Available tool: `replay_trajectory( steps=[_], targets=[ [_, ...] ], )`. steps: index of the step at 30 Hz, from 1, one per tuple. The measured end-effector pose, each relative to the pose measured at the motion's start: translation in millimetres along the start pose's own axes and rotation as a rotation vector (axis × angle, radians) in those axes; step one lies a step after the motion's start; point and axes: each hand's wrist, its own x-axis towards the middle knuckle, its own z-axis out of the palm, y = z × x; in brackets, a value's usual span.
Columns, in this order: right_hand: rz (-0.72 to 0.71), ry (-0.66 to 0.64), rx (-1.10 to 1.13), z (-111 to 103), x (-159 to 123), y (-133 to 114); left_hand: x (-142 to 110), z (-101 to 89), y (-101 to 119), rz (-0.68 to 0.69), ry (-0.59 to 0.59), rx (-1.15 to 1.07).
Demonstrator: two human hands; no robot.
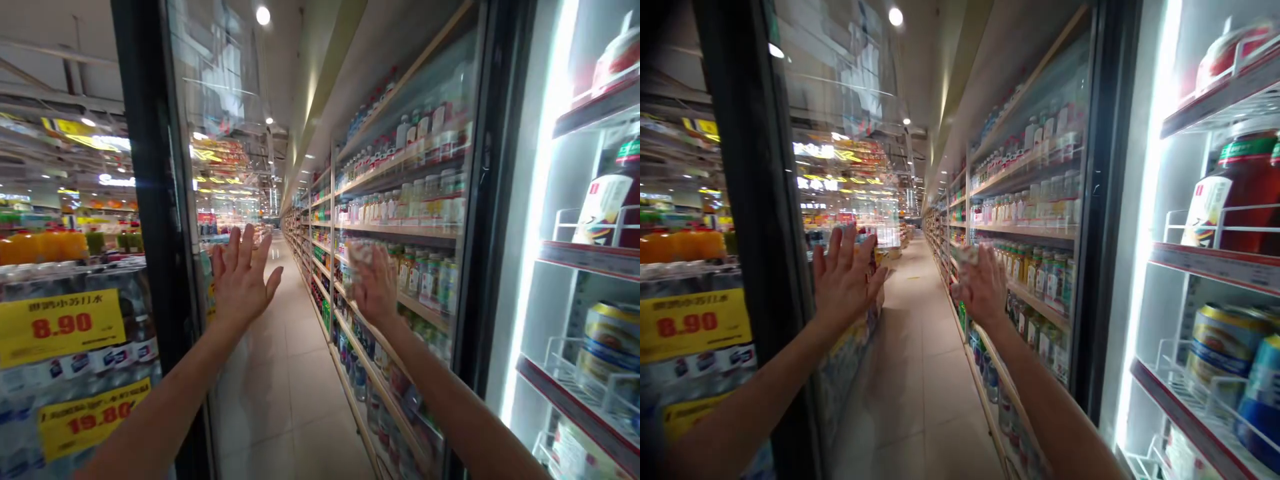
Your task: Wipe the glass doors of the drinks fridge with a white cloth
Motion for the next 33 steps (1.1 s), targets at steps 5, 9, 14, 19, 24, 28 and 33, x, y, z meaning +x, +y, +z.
replay_trajectory(
  steps=[5,9,14,19,24,28,33],
  targets=[
    [0.282,0.144,-0.058,-3,-9,4,0,0.1,0,-0.008,0.0,-0.03],
    [0.161,0.087,-0.005,-2,-18,-8,0,-0.5,1,-0.011,-0.003,-0.016],
    [0.093,0.034,0.0,-1,-33,-10,0,-2.4,1,-0.025,-0.019,-0.035],
    [0.296,0.114,-0.058,1,-38,-21,0,-2.6,2,-0.013,-0.017,-0.036],
    [-0.082,-0.086,0.069,2,-57,-42,-2,-2.3,-1,-0.004,0.0,-0.023],
    [0.375,0.128,-0.052,-1,-61,-8,-3,-0.7,-2,-0.001,-0.008,-0.044],
    [0.029,-0.066,0.023,1,-77,-19,0,0.6,-2,0.003,0.027,-0.052]
  ],
)
